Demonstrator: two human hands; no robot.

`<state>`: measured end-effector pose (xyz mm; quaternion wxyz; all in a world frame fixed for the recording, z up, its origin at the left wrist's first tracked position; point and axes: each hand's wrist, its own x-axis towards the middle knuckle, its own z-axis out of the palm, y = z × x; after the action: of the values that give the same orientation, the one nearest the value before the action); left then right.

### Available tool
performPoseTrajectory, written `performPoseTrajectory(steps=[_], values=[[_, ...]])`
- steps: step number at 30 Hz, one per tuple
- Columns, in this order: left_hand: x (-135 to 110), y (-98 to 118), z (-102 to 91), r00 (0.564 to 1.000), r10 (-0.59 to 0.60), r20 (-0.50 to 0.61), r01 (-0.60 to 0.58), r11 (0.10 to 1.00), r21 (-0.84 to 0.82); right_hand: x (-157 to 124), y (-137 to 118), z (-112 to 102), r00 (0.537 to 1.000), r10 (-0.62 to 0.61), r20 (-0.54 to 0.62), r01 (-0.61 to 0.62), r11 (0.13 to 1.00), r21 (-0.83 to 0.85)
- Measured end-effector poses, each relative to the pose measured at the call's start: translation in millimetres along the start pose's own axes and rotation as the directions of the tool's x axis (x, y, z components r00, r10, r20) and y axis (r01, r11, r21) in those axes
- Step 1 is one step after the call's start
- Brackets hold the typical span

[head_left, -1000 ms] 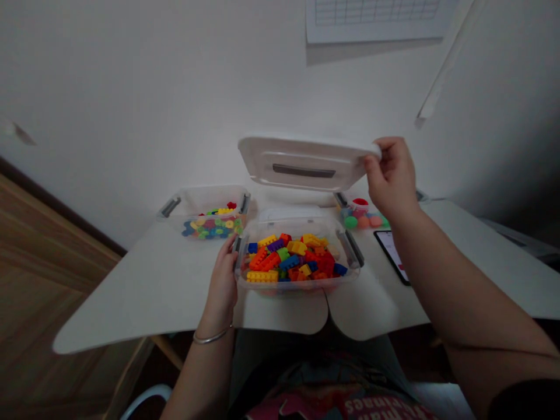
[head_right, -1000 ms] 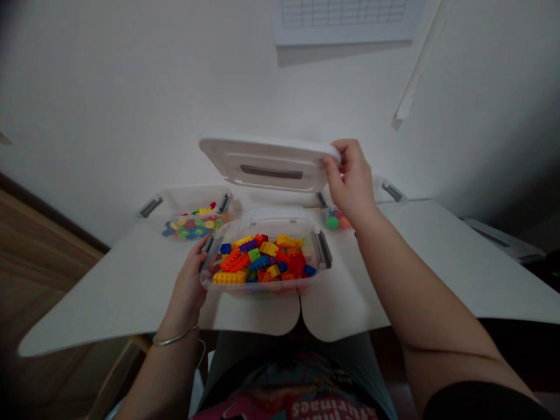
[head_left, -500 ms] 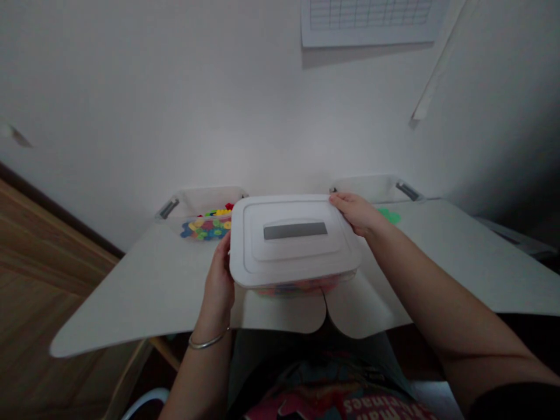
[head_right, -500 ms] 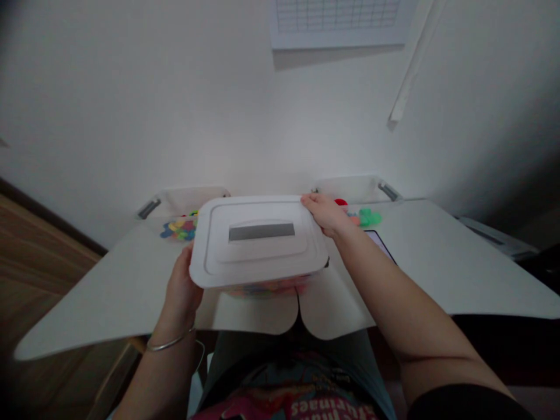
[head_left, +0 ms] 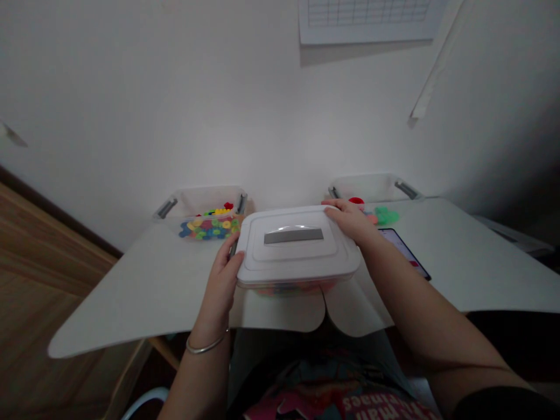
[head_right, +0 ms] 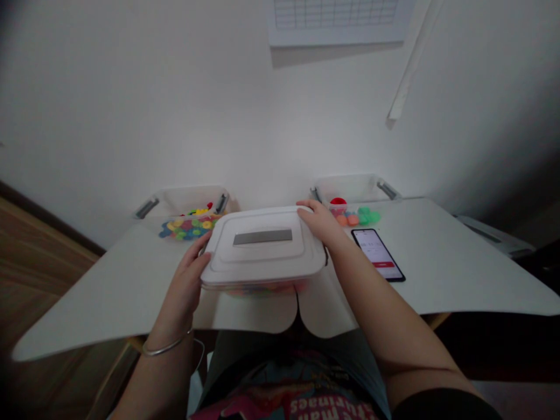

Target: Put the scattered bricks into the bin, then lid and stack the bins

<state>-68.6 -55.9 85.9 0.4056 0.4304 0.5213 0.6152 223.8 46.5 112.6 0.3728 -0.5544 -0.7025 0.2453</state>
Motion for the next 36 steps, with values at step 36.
performPoseTrajectory(steps=[36], values=[[-17.6, 13.7, 14.1, 0.971, -0.196, -0.135, 0.175, 0.973, -0.15, -44.3, 10.7, 6.0, 0.956, 0.265, 0.123, -0.258, 0.569, 0.781]])
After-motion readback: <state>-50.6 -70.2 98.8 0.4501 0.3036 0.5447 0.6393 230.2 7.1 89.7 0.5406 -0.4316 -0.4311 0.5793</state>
